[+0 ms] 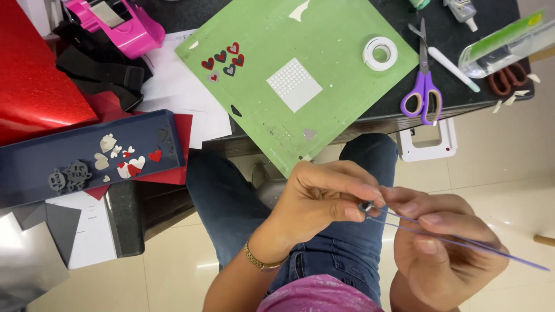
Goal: Using tweezers to apply small adhesive components to heart-shaped cutouts and organizing them in a tray.
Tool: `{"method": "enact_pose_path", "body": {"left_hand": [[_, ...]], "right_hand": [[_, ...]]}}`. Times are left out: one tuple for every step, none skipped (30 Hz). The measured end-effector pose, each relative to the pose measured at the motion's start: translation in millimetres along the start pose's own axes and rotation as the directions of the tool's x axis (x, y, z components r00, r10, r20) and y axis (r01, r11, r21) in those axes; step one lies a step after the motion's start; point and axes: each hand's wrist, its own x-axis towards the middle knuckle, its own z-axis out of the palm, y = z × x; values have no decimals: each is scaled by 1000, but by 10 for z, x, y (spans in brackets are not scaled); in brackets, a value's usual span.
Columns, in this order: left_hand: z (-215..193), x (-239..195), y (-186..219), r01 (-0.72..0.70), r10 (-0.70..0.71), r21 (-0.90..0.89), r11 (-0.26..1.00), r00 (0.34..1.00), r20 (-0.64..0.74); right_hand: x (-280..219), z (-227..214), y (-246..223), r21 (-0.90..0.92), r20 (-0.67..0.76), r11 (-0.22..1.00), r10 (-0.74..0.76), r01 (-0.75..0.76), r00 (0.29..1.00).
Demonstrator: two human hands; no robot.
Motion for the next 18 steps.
{"method": "enact_pose_path", "body": {"left_hand": [[19,-11,4,-3,3,4,1000,1000,6],[37,-25,8,-14,14,20,1000,1000,19],[52,-35,11,-26,25,36,999,999,33],[69,-43,19,-27,26,39,999,999,37],[83,-47,26,-33,31,58,998,998,46],[97,-52,34,-38,34,76,996,998,55],[101,-56,32,-37,33,78,996,998,59],[104,-59,32,-46,40,99,994,997,59],[106,-59,30,-55,48,120,991,997,60],[110,-58,26,-53,46,120,991,997,64],[114,-56,22,-66,56,138,988,996,69],[117,-54,19,-79,68,155,985,995,74],[122,-54,19,-79,67,155,985,995,78],[128,-55,19,-80,68,163,983,994,82],[131,-57,20,-82,68,170,982,994,86],[141,-61,30,-83,69,172,982,994,87],[149,-65,40,-79,62,192,978,994,90],[158,-69,51,-75,56,212,974,994,93]], "right_hand": [[-16,-4,-36,3,0,1000,-7,7,1000],[-32,-7,-72,-25,-3,1000,-10,9,1000],[-46,-10,-105,-52,-6,999,-12,12,1000],[-56,-12,-132,-50,-6,999,-16,16,1000],[-63,-16,-156,-82,-9,996,-21,20,1000],[-73,-18,-182,-115,-14,993,-24,22,1000],[-72,-3,-206,-114,-16,993,-27,25,999],[-71,11,-232,-102,-20,995,-23,21,1000],[-68,25,-256,-90,-24,996,-19,17,1000],[-76,18,-266,-91,-28,996,-22,20,999],[-83,11,-276,-73,-19,997,-18,16,1000],[-87,4,-285,-54,-8,998,-13,12,1000],[-94,-2,-282,-54,-11,998,-16,16,1000],[-99,-9,-278,-54,-14,998,-32,32,999],[-105,-15,-272,-54,-17,997,-49,48,999],[-97,-7,-318,-53,-17,997,-50,49,999],[-90,2,-364,-123,3,991,-42,42,999],[-82,10,-410,-192,23,981,-33,37,999]]}}
